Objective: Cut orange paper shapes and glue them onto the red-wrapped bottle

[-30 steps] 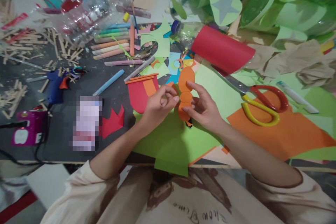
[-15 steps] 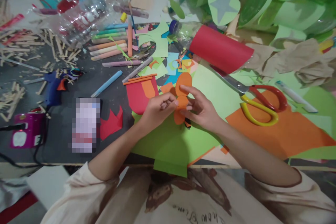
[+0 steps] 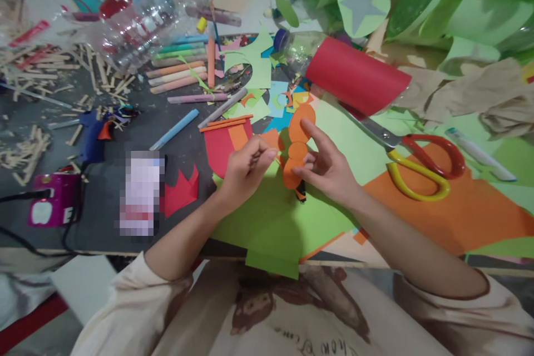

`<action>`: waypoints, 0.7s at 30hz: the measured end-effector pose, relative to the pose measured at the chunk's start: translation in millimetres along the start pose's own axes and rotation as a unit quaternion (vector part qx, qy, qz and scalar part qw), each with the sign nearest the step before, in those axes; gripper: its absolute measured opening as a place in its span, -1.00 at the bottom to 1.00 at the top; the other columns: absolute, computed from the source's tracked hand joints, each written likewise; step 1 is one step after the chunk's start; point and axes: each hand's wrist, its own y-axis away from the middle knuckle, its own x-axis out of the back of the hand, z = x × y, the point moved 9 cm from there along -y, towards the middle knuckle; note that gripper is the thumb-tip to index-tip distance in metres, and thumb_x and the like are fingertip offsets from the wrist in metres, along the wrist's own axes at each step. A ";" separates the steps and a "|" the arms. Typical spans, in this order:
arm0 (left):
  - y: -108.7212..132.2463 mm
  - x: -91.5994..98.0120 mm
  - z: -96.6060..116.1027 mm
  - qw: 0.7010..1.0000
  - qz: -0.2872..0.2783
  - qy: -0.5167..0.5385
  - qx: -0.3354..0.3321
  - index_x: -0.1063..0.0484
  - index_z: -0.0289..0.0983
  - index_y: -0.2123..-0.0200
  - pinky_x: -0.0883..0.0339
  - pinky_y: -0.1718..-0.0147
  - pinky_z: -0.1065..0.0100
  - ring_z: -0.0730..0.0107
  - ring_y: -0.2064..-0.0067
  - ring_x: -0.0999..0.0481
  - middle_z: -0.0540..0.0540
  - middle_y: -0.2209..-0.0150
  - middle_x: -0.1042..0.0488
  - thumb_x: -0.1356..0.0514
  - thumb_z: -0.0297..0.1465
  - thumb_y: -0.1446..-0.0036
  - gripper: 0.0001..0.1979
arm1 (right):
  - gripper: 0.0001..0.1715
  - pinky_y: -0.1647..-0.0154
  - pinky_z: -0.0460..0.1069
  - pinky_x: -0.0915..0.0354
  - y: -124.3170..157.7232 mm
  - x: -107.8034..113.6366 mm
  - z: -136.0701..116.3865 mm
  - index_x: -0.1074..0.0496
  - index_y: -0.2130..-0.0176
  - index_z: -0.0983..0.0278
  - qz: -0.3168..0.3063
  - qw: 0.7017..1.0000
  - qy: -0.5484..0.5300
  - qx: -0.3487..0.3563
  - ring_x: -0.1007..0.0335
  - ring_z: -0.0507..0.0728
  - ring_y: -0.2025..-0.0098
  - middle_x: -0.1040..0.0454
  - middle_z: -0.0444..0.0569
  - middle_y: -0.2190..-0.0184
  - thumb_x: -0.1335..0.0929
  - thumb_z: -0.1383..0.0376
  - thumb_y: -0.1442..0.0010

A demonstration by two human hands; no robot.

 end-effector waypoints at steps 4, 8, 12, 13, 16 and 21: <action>-1.0 63.3 23.1 0.979 0.182 0.039 -0.084 -0.28 -0.24 0.51 0.00 0.76 0.56 0.70 0.74 -0.14 0.17 0.68 -0.26 -0.21 -0.21 -0.27 -0.65 | -0.09 0.38 -0.05 -0.43 -1.9 -0.7 1.0 -0.05 -0.40 -0.14 -0.008 1.000 -0.003 -0.006 -0.25 -0.05 0.42 -0.02 -0.01 -0.45 -0.44 0.05 -0.18; 2.6 179.4 17.4 0.936 0.323 -0.109 -0.084 -0.35 -0.23 0.52 -0.24 0.69 0.40 0.51 0.67 -0.30 0.10 0.64 -0.37 -0.28 -0.14 0.01 -0.70 | -0.15 0.37 -0.06 -0.43 -3.9 -0.5 1.7 -0.13 -0.37 -0.13 -0.008 1.000 -0.005 -0.014 -0.25 -0.06 0.42 -0.07 -0.02 -0.41 -0.44 0.06 -0.19; 15.9 282.4 -19.6 0.765 0.312 -0.520 0.216 -0.32 -0.20 0.40 -0.23 -0.14 -0.31 -0.22 -0.02 -0.50 -0.25 0.10 -0.55 -0.36 -0.26 0.32 -0.63 | -0.17 0.35 -0.08 -0.41 -6.4 -2.6 3.5 -0.16 -0.35 -0.14 -0.022 0.999 -0.021 -0.020 -0.25 -0.09 0.41 -0.06 -0.05 -0.40 -0.44 0.10 -0.18; 22.4 295.8 -33.5 0.737 0.272 -0.543 0.298 -0.28 -0.18 0.44 -0.14 -0.17 -0.39 -0.33 -0.09 -0.44 -0.28 0.08 -0.54 -0.32 -0.21 0.23 -0.68 | -0.16 0.35 -0.09 -0.40 -6.8 -2.6 4.0 -0.15 -0.35 -0.16 -0.024 0.999 -0.023 -0.022 -0.23 -0.10 0.41 -0.04 -0.06 -0.41 -0.45 0.10 -0.18; 39.1 304.4 -59.4 0.694 0.180 -0.545 0.434 -0.17 -0.15 0.57 -0.34 0.03 -0.31 -0.26 0.12 -0.51 -0.18 0.43 -0.45 -0.27 -0.13 0.12 -0.65 | -0.13 0.36 -0.09 -0.41 -7.1 -0.4 5.5 -0.12 -0.36 -0.17 -0.018 0.999 -0.024 -0.026 -0.21 -0.10 0.42 0.05 -0.06 -0.46 -0.45 0.05 -0.17; 35.3 323.7 -75.8 0.681 0.201 -0.555 0.434 -0.20 -0.14 0.63 -0.44 0.24 -0.16 0.24 0.54 -0.30 0.07 0.74 -0.11 -0.33 -0.21 0.22 -0.67 | -0.06 0.36 -0.07 -0.41 -8.4 0.8 5.8 -0.03 -0.39 -0.16 -0.019 1.000 -0.016 -0.019 -0.26 -0.06 0.38 0.07 -0.06 -0.47 -0.43 -0.06 -0.17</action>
